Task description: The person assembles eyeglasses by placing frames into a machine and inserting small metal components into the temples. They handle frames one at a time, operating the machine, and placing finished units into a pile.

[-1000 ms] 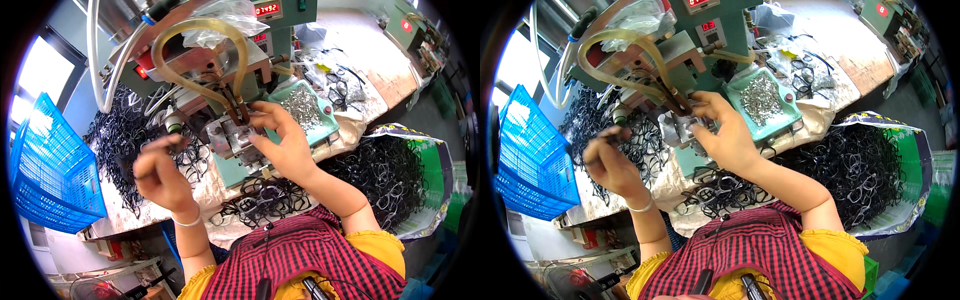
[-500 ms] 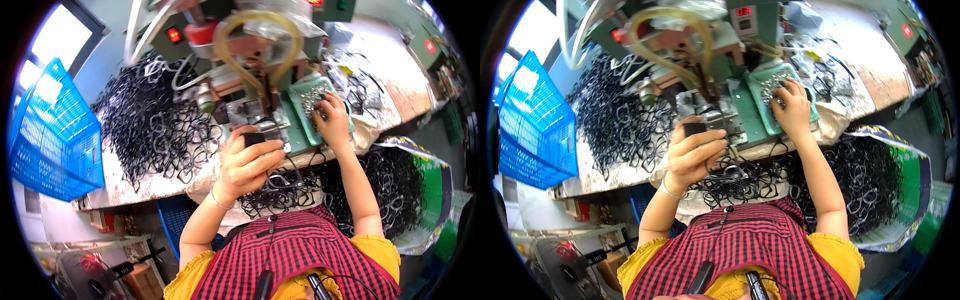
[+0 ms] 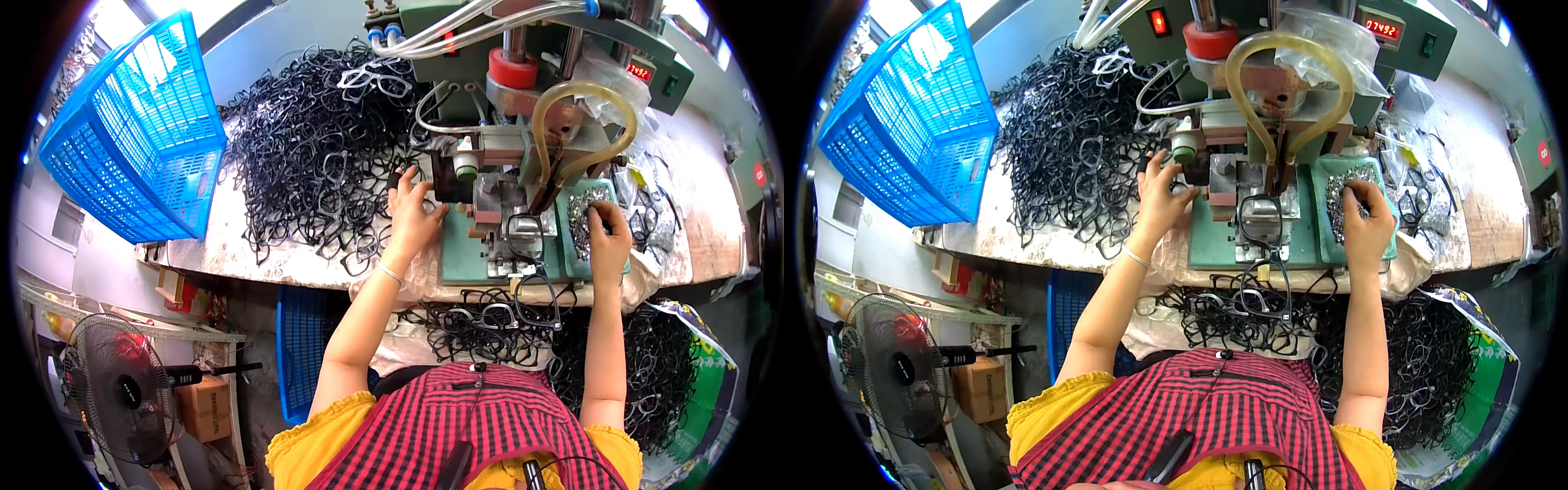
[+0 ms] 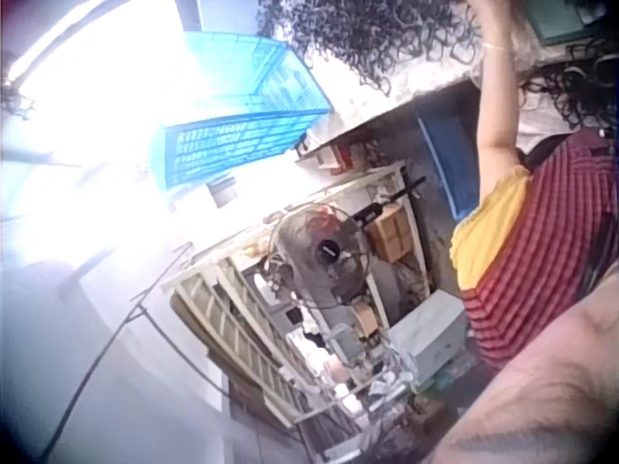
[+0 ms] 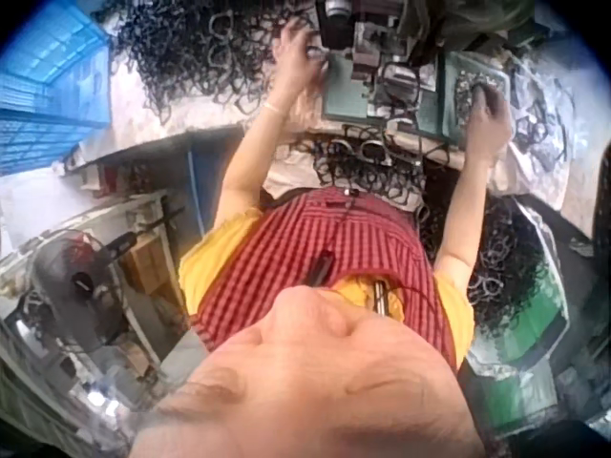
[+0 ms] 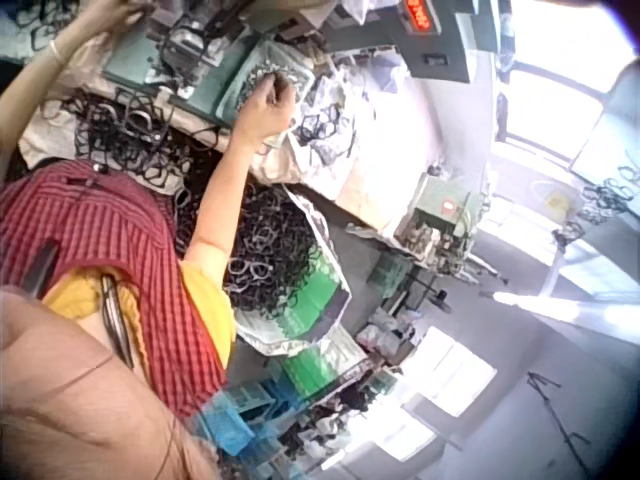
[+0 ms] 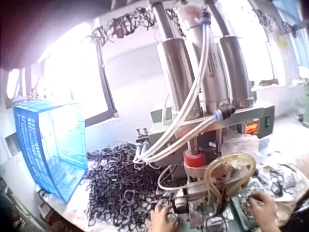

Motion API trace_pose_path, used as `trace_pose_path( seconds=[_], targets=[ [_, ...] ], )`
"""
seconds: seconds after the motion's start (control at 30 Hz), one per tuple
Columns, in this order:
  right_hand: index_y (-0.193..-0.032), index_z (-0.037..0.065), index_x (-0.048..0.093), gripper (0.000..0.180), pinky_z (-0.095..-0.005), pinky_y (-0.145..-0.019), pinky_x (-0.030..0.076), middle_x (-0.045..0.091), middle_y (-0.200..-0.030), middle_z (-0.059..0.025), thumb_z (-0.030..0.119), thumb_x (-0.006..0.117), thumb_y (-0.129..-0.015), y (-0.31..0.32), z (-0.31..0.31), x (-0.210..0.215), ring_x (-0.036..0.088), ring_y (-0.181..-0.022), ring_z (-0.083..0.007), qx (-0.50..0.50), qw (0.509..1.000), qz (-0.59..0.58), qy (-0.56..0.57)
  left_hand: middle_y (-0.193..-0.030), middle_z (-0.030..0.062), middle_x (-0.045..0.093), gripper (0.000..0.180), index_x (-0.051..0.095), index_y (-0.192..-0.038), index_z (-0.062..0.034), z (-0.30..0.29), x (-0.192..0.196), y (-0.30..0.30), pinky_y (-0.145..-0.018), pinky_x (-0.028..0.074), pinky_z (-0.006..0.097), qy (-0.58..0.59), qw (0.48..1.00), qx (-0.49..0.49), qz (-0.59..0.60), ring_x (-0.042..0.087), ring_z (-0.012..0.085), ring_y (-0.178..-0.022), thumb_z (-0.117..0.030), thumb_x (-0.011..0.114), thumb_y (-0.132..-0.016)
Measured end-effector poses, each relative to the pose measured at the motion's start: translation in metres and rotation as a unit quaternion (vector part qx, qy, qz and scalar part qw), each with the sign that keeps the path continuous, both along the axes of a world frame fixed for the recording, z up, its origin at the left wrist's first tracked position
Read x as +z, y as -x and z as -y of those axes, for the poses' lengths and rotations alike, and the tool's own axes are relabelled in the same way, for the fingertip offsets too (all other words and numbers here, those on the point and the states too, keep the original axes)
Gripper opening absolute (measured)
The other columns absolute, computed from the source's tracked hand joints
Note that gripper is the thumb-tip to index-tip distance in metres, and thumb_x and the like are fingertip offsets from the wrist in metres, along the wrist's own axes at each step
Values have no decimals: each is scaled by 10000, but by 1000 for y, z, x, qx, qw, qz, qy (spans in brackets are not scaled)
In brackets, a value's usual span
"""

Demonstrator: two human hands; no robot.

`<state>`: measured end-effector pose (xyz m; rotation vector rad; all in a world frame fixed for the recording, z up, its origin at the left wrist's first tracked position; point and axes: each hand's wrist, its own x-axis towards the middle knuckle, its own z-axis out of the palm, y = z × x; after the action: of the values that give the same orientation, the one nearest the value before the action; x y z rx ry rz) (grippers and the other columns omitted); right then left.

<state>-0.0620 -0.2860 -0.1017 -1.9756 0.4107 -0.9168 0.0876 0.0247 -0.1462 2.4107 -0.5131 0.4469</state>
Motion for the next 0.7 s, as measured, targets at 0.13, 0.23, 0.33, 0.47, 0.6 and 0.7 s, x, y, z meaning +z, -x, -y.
trace_pose_path(
  seconds=[0.13,0.23,0.33,0.47,0.6,0.7],
  targets=[
    [-1027,1,694,122,-230,-788,480,690,-906,-6,21,649,-915,-6,1,-3,599,-841,-67,41,998,12,-41,-1475,176,479,403,685,-1032,-61,-6,-6,-22,-1048,390,478,-16,999,-33,8,494,415,-1217,-223,864,-710],
    [-1031,-7,692,110,-219,-799,470,685,-926,3,23,652,-934,-7,6,-7,600,-865,-68,48,995,10,-88,-1269,147,641,235,713,-968,-50,-11,-2,-26,-947,445,453,-6,996,-45,76,575,360,-1041,-214,786,-816],
    [-1033,-3,701,109,-208,-770,466,693,-926,5,27,664,-935,5,19,-15,602,-853,-61,21,993,18,-116,-1068,116,706,140,716,-943,-47,-26,10,-38,-854,453,404,118,981,25,151,608,307,-946,-184,701,-918],
    [-1022,-4,717,107,-230,-816,486,712,-945,-21,18,687,-921,54,27,-25,633,-879,-86,-61,996,27,-61,-1070,85,673,168,703,-963,-88,-70,51,-13,-885,436,433,-80,985,-19,151,608,301,-975,-43,689,-802],
    [-994,-25,723,120,-276,-845,505,732,-954,-50,-12,724,-874,79,16,-18,659,-897,-127,-68,997,3,-19,-1208,66,651,238,737,-954,-121,-105,13,-5,-923,453,430,-221,969,-69,87,572,333,-1042,-30,710,-736],
    [-943,-2,729,144,-332,-855,511,723,-936,-97,-43,725,-805,57,-15,30,678,-914,-232,17,993,37,109,-1158,77,672,173,732,-948,-100,-110,18,-12,-892,460,425,-163,979,-66,105,598,330,-964,-62,713,-780]
  ],
)
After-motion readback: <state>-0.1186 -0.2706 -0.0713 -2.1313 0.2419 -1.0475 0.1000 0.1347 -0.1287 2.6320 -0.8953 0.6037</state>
